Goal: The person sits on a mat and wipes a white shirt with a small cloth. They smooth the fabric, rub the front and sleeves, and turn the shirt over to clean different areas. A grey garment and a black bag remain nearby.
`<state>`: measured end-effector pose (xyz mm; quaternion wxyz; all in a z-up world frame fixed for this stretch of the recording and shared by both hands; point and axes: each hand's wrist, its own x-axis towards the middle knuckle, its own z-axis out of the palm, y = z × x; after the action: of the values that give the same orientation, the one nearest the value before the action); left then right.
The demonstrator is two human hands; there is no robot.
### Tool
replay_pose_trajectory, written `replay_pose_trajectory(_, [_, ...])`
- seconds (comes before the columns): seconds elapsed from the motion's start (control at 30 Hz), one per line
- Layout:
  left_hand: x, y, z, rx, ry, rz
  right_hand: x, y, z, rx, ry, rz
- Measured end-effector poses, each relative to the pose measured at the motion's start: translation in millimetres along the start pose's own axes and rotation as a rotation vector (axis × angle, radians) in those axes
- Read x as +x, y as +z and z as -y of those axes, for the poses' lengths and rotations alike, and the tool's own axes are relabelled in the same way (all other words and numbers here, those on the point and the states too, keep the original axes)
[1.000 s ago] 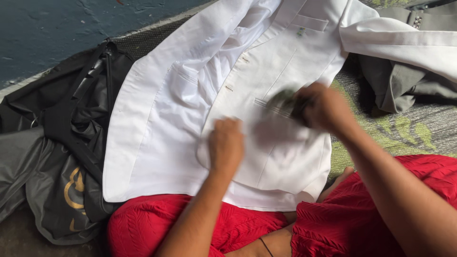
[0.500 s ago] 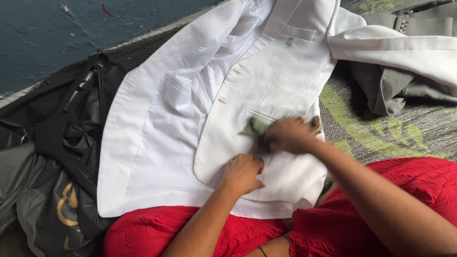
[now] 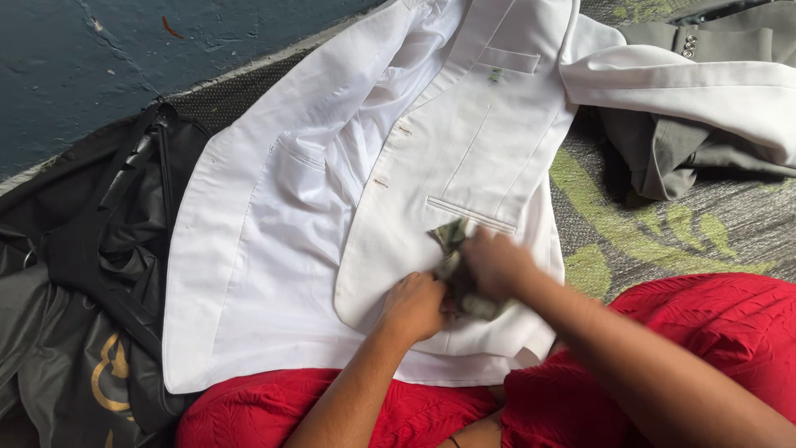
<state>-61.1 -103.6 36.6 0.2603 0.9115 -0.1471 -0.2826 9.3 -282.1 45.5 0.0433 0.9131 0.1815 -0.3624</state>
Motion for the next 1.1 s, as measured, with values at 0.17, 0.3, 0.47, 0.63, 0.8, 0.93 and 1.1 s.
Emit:
replay_pose_trajectory(0.17, [-1.9, -7.7, -3.9, -0.091, 0.051, -0.016, 12.6, -43.7, -76.5, 0.257, 0.444, -0.463])
replay_pose_trajectory(0.3, [-2.2, -9.1, -4.3, -0.096, 0.037, -0.005, 11.6, -40.6, -46.1, -0.010, 0.328, -0.302])
replay_pose_trajectory(0.47, [3.5, 1.2, -0.7, -0.079, -0.044, 0.087, -25.2, -0.8, 43.4, 0.015, -0.085, -0.171])
replay_pose_trajectory(0.63, [3.9, 8.9, 5.6, -0.088, 0.037, 0.056, 9.1, -30.8, -2.7, 0.108, -0.173, -0.301])
replay_pose_trajectory(0.8, [3.7, 2.3, 8.1, -0.146, -0.035, 0.154, 21.5, -60.7, -57.6, 0.172, 0.225, -0.699])
replay_pose_trajectory(0.93, [12.3, -2.9, 4.7, -0.116, -0.020, -0.429, 19.0, -53.0, -12.2, 0.238, 0.196, -0.401])
replay_pose_trajectory(1.1, [6.6, -13.9, 7.7, 0.025, -0.317, -0.352, 20.9, -14.3, 26.3, 0.110, -0.371, -0.653])
